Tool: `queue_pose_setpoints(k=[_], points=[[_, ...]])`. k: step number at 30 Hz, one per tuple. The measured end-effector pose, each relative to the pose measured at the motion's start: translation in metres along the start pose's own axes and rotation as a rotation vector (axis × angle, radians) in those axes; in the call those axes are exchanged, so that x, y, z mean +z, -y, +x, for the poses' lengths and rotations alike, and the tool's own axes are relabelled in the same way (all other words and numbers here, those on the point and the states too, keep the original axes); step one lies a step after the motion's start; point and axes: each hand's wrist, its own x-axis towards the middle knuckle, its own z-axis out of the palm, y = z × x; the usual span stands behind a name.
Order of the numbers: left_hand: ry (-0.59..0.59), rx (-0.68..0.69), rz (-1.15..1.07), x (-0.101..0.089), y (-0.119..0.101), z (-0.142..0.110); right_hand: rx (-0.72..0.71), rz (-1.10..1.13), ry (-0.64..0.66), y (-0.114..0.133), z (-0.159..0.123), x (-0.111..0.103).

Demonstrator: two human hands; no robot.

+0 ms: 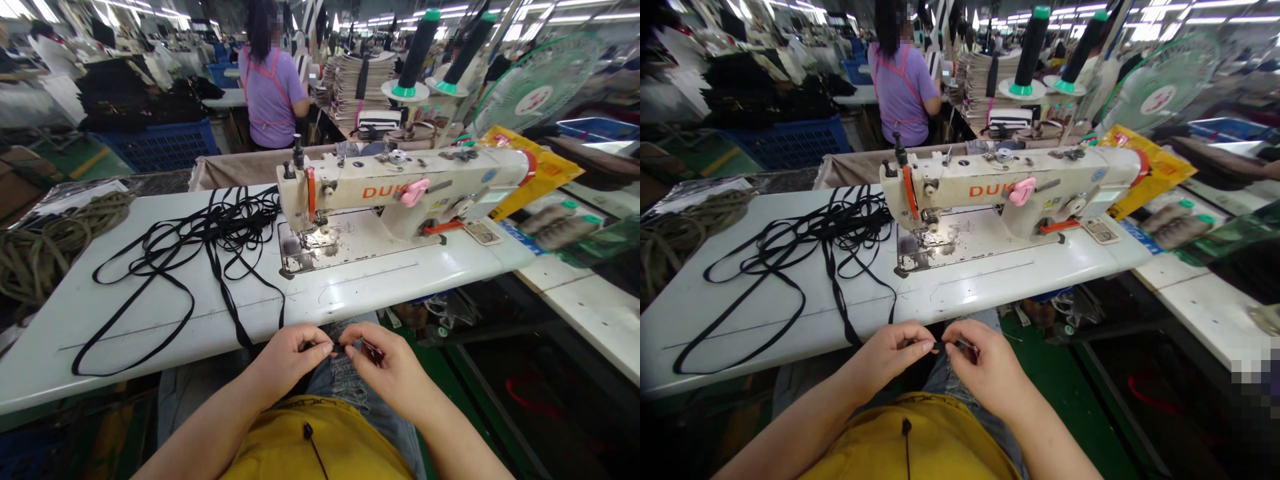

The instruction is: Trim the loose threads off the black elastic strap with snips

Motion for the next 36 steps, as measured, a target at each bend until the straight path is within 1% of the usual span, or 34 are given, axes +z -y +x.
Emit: queue_pose_setpoints(k=[5, 10, 13, 16, 21, 25, 29, 33, 36], points=[[0.022, 0.055, 0.092, 0.001, 0.001, 0.001, -0.056, -0.102, 0.025, 0.001, 0.004, 0.004], [0.028, 0.020, 0.030, 0.000, 0.002, 0.001, -0.043, -0.070, -0.036, -0.002, 0.007, 0.005], [0.028, 0.008, 0.012, 0.000, 0.003, 0.002, -0.040, -0.082, -0.010, -0.001, 0.006, 0.005], [0.037, 0.014, 0.010, 0.000, 0.004, 0.003, -0.068, -0.143, 0.008, -0.002, 0.004, 0.006], [0.022, -0.022, -0.043, 0.001, 0.002, 0.002, -0.069, -0.189, -0.133, -0.009, 0.004, 0.006], [0.004, -0.078, -0.077, -0.001, -0.002, 0.000, -0.201, -0.154, -0.111, -0.009, -0.001, 0.001], [0.012, -0.093, -0.100, -0.001, -0.003, 0.001, -0.317, -0.218, -0.115, -0.005, -0.006, 0.002], [0.021, -0.095, -0.085, 0.000, -0.004, 0.001, -0.369, -0.310, -0.129, -0.005, -0.007, 0.004], [0.016, -0.088, -0.073, 0.001, -0.005, 0.001, -0.353, -0.349, -0.094, -0.006, -0.007, 0.006]])
